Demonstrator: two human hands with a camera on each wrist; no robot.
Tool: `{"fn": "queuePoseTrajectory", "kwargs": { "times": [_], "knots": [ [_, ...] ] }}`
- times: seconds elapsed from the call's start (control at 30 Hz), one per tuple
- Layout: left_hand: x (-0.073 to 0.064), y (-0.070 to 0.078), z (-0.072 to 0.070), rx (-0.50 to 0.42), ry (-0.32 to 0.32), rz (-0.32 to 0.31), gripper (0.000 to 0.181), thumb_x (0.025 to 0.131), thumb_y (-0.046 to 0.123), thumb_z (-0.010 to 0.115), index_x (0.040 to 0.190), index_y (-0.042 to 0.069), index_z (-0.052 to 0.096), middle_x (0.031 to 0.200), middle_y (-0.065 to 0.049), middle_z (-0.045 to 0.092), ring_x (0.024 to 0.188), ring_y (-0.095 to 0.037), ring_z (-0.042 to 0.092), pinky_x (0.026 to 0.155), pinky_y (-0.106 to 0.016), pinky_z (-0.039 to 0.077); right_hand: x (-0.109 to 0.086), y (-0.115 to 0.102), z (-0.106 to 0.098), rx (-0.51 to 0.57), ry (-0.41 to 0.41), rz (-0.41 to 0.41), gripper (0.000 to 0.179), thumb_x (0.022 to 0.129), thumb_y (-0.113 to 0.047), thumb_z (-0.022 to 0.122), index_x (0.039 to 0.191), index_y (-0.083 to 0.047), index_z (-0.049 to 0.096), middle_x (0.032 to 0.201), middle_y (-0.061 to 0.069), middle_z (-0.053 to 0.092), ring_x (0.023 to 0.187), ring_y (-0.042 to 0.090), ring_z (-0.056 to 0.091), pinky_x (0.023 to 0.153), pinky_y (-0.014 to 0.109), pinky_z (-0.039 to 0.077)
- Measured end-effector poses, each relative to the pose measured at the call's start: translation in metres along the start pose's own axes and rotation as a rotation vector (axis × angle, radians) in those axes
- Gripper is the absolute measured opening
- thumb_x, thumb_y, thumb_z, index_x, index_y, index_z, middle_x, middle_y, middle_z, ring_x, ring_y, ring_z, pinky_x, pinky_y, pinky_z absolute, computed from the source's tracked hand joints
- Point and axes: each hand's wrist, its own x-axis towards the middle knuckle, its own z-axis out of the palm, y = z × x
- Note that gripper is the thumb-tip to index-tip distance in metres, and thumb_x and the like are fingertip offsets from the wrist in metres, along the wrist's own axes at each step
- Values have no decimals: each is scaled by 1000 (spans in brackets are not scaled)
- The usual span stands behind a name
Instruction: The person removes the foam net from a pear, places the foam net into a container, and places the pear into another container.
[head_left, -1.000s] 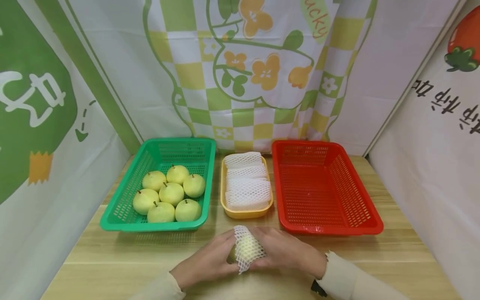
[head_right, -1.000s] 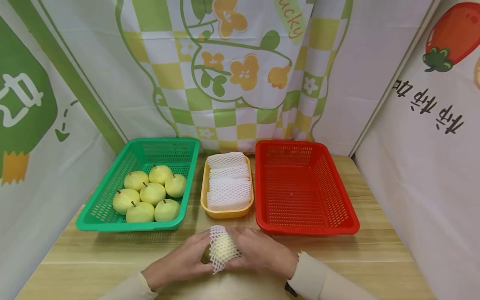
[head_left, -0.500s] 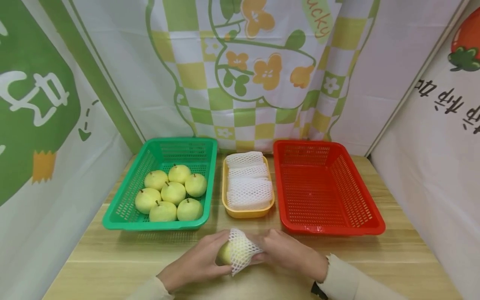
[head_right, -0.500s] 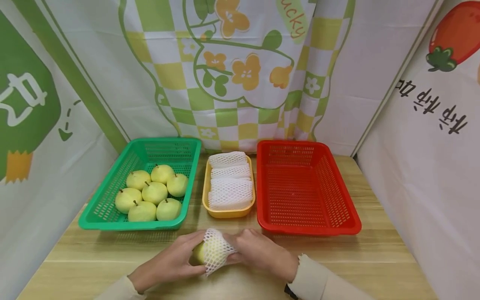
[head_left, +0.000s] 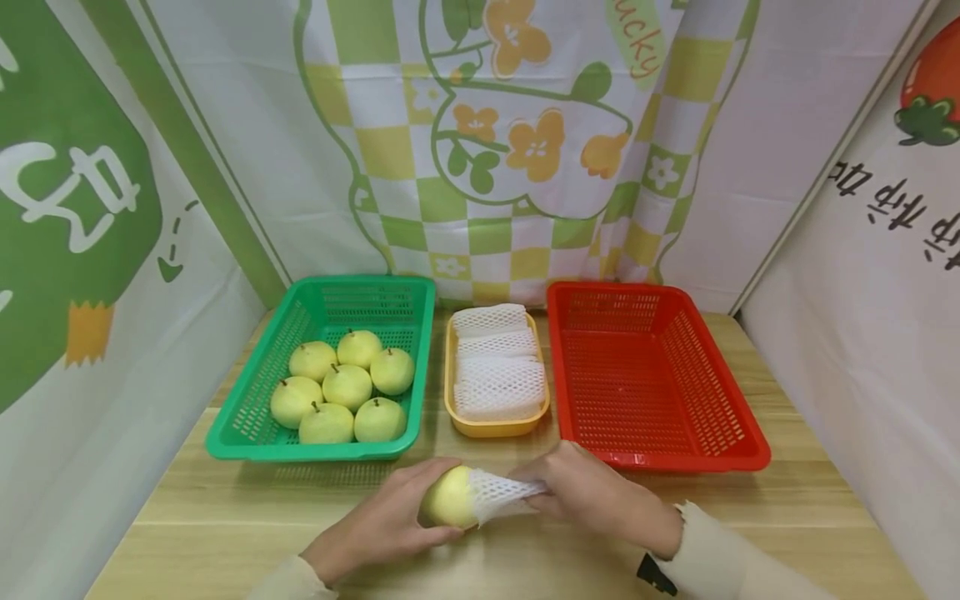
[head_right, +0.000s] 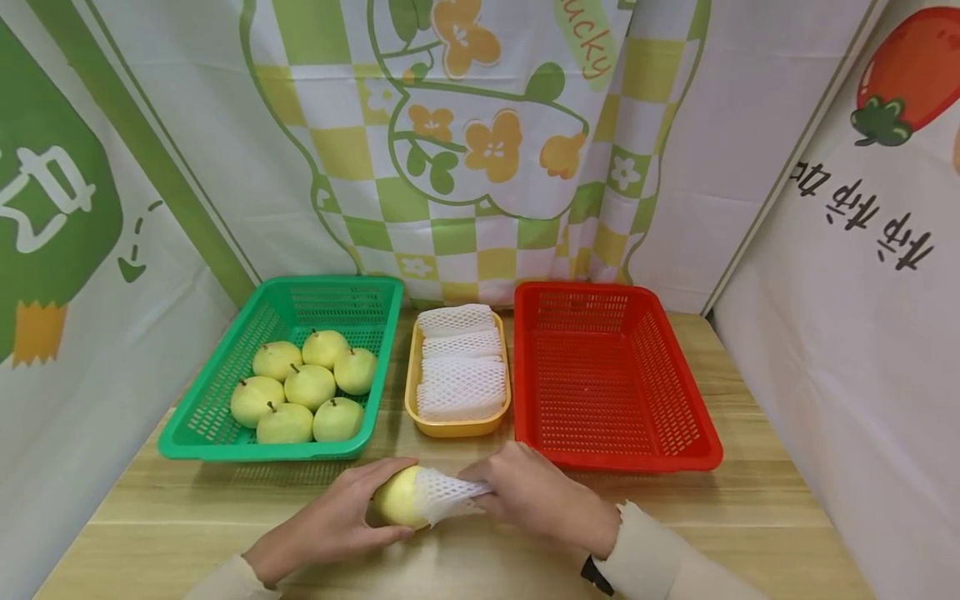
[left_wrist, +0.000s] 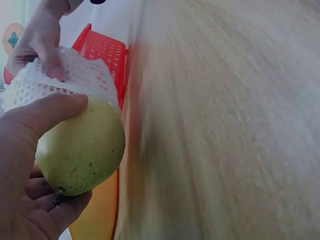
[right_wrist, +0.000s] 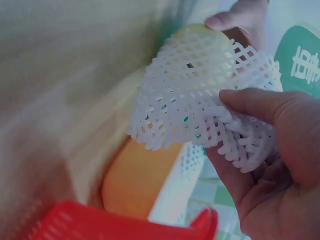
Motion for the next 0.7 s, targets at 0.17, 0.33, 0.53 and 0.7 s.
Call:
{"fn": "queuePoseTrajectory", "kwargs": {
  "times": [0.17, 0.33, 0.53, 0.7],
  "knots": [
    [0, -4, 2, -8, -4, -2, 76, 82, 34, 90, 145, 7, 57, 138, -5, 70, 114, -16, 70, 92, -31, 63, -1, -1, -17, 19, 20, 24, 15, 89, -7, 83, 100, -17, 83, 90, -7, 80, 67, -8, 54, 58, 7, 49],
    [0, -6, 4, -4, 0, 3, 77, 82, 35, 91, 145, 6, 57, 138, -6, 70, 115, -17, 71, 94, -34, 63, 2, -1, -34, 42, 43, 31, 14, 90, -10, 83, 103, -15, 84, 87, -6, 80, 64, -8, 52, 55, 8, 49],
    [0, -6, 4, 6, -9, -11, 78, 84, 38, 89, 146, 5, 56, 139, -8, 69, 118, -19, 71, 96, -35, 63, 9, 2, -57, 30, 77, 37, 17, 90, -11, 84, 106, -11, 84, 96, 0, 83, 66, -4, 61, 62, 11, 57],
    [0, -5, 3, 17, -10, -10, 78, 84, 38, 89, 146, 3, 57, 139, -9, 69, 120, -20, 70, 97, -36, 63, 21, 6, -80, -30, 138, 38, 19, 89, -12, 85, 108, -10, 84, 97, 1, 82, 71, 1, 67, 68, 16, 63]
  ]
}}
